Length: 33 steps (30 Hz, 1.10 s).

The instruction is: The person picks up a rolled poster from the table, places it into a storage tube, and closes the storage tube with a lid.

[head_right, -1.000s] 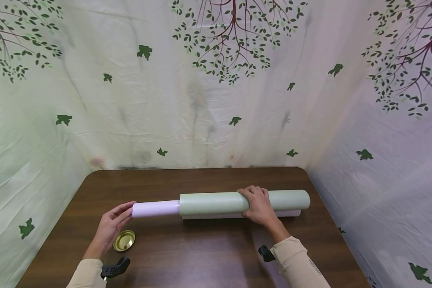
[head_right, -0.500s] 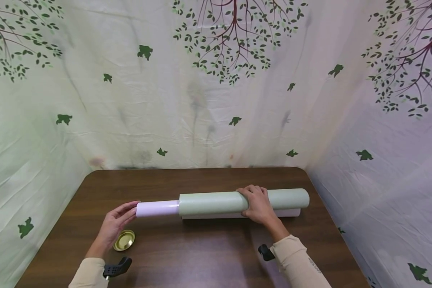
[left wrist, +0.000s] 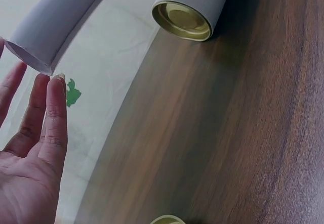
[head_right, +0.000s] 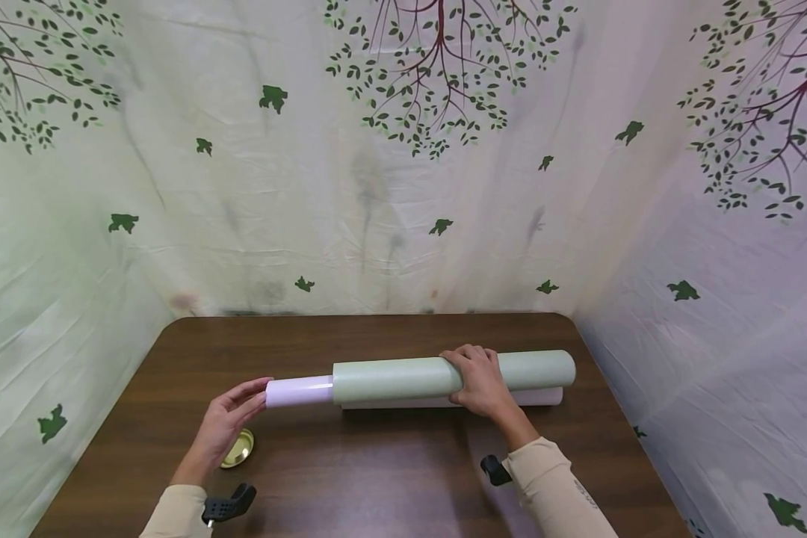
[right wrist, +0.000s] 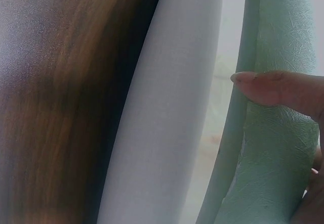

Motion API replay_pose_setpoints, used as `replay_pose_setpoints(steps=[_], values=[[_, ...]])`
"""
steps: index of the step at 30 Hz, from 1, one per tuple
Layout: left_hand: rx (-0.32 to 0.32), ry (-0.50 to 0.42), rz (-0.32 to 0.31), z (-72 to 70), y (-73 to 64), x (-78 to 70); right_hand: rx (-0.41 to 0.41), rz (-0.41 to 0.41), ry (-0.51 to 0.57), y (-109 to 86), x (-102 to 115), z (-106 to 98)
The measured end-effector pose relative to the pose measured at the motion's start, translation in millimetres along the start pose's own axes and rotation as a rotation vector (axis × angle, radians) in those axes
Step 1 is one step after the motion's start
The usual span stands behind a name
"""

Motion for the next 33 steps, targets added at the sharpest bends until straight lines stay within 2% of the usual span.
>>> replay_pose_setpoints(steps=[10, 13, 20, 28, 33], values=[[-0.001, 0.066, -0.044, 7.2, -2.3, -0.4, -0.001, -0.014, -0.002, -0.1, 2.7, -0.5], [-0.001, 0.057, -0.039, 9.2, -2.1, -0.3, -0.002, -0.014, 0.002, -0.6, 3.2, -0.7], [0.026, 0.043, 0.025, 11.9, -1.9, -0.1, 0.000, -0.017, 0.013, 0.3, 5.8, 0.9], [0.046, 0.107, 0.005, 16.4, 1.2, -0.3, 0.012, -0.014, -0.009, 2.5, 6.2, 0.5], [0.053, 0.108, 0.007, 23.1, 5.0, -0.3, 0.001, -0.023, -0.010, 1.7, 5.4, -2.0]])
Point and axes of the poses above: each hand's wrist, its own y-axis towards the middle knuckle, its own z-axis out of the palm, x = y × z, the point moved 4 cm from there along y, towards the middle knuckle, and after that the axes turned 6 degrees about y, right-handed, at the moved point
